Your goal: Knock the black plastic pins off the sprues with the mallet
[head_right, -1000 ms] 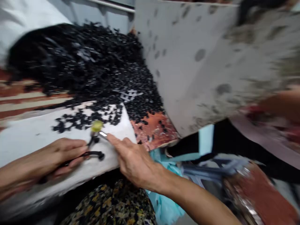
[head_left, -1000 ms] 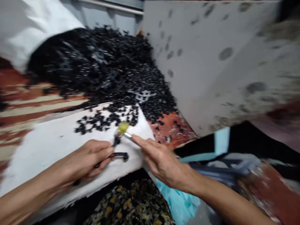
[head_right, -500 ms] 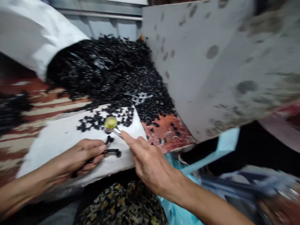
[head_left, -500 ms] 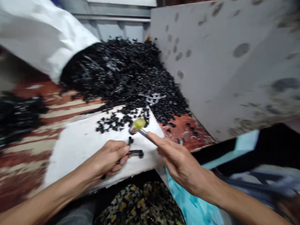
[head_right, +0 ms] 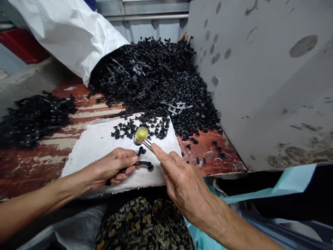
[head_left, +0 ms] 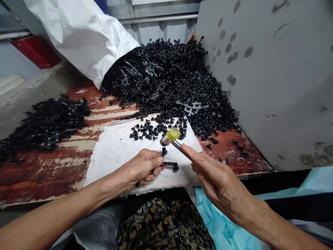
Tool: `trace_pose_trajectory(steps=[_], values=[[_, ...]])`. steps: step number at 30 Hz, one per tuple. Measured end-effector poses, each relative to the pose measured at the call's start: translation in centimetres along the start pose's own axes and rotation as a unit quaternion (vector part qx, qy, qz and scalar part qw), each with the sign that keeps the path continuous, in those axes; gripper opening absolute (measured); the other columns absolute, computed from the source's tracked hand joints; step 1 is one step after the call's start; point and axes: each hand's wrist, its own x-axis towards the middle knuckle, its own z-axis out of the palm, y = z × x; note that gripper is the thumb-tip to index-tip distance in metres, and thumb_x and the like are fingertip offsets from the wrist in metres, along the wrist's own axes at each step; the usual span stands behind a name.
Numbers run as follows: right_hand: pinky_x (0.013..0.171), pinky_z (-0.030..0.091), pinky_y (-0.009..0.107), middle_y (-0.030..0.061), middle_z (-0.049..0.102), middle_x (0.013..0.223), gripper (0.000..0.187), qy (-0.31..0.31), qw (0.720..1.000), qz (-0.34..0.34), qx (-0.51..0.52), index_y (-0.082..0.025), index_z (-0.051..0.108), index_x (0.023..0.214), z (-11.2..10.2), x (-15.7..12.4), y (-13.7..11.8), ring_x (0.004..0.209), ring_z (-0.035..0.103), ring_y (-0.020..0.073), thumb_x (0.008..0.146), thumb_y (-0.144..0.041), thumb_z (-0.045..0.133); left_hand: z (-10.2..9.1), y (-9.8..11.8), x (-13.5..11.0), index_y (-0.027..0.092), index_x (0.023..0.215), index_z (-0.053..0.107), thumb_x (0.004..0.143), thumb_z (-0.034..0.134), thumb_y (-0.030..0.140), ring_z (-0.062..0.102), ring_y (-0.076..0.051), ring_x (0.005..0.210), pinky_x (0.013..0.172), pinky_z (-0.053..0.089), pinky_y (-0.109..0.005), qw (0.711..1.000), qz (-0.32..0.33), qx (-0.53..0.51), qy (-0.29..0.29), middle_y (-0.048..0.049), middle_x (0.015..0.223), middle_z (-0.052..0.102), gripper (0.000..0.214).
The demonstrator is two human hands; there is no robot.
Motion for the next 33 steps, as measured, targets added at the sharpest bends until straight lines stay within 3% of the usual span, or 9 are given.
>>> trace_pose_trajectory(steps=[5, 11, 15, 20, 25, 29, 33], values=[[0.076, 0.061, 0.043, 0.0147, 0.070, 0.096, 0.052, -0.030, 0.999, 0.014, -0.020, -0.016, 0.044, 0.145, 0.4, 0.0, 0.4, 0.086, 0.072, 0.0261, 0.094, -0.008, 0.034, -0.2, 0.1, 0.0, 0.019, 0.059, 0.044, 0.085, 0.053, 0.041, 0.022, -0.002, 0.033, 0.033, 0.014, -0.016, 1.000, -0.003, 0.007, -0.005, 0.0088, 0.042, 0.034, 0.035], [0.069, 0.060, 0.036, 0.0117, 0.067, 0.089, 0.055, 0.000, 1.000, -0.009, -0.012, -0.014, 0.037, 0.148, 0.1, 0.1, 0.1, 0.072, 0.069, 0.0213, 0.094, -0.005, 0.034, -0.7, 0.4, 0.1, 0.018, 0.058, 0.045, 0.083, 0.054, 0.041, 0.024, -0.003, 0.032, 0.033, 0.016, -0.016, 0.998, 0.000, 0.065, -0.013, 0.0087, 0.041, 0.035, 0.035], [0.060, 0.059, 0.033, 0.0112, 0.067, 0.090, 0.056, -0.020, 0.999, -0.012, -0.045, -0.016, 0.040, 0.147, -0.1, 0.0, 0.1, 0.068, 0.067, 0.0205, 0.092, -0.004, 0.035, -1.1, 0.3, 0.3, 0.018, 0.060, 0.046, 0.083, 0.054, 0.042, 0.025, -0.003, 0.032, 0.032, 0.017, -0.015, 0.997, 0.018, 0.077, -0.027, 0.0087, 0.041, 0.035, 0.034], [0.063, 0.056, 0.028, 0.0095, 0.066, 0.097, 0.069, 0.059, 0.997, -0.049, -0.025, -0.022, 0.025, 0.155, -0.4, -0.1, -0.4, 0.073, 0.064, 0.0184, 0.091, -0.001, 0.040, -1.1, 0.4, 0.3, 0.019, 0.060, 0.046, 0.082, 0.053, 0.037, 0.026, -0.003, 0.032, 0.030, 0.016, -0.015, 0.996, -0.003, 0.087, -0.012, 0.0079, 0.044, 0.037, 0.029], [0.049, 0.053, 0.026, 0.0066, 0.064, 0.085, 0.064, -0.026, 0.996, -0.030, -0.084, -0.022, 0.035, 0.150, -0.1, -0.2, -0.4, 0.054, 0.059, 0.0157, 0.089, -0.002, 0.035, -1.2, -0.2, 0.6, 0.019, 0.063, 0.047, 0.079, 0.054, 0.041, 0.028, -0.004, 0.033, 0.030, 0.017, -0.015, 0.996, 0.012, 0.082, -0.017, 0.0072, 0.047, 0.039, 0.027], [0.057, 0.055, 0.027, 0.0073, 0.064, 0.091, 0.069, 0.028, 0.998, -0.022, -0.050, -0.025, 0.021, 0.155, 0.0, -0.4, -0.5, 0.064, 0.061, 0.0167, 0.091, -0.003, 0.037, -1.6, -0.8, 1.0, 0.019, 0.065, 0.048, 0.077, 0.055, 0.044, 0.029, -0.004, 0.033, 0.030, 0.017, -0.016, 0.996, 0.007, 0.093, -0.011, 0.0067, 0.048, 0.040, 0.029], [0.046, 0.051, 0.025, 0.0035, 0.060, 0.077, 0.065, -0.016, 0.995, -0.029, -0.091, -0.025, 0.031, 0.152, 0.2, -0.5, -0.4, 0.050, 0.056, 0.0150, 0.091, -0.004, 0.035, -1.6, -0.8, 1.1, 0.019, 0.068, 0.049, 0.077, 0.055, 0.046, 0.029, -0.004, 0.033, 0.031, 0.017, -0.016, 0.996, 0.008, 0.083, -0.021, 0.0069, 0.050, 0.041, 0.029]])
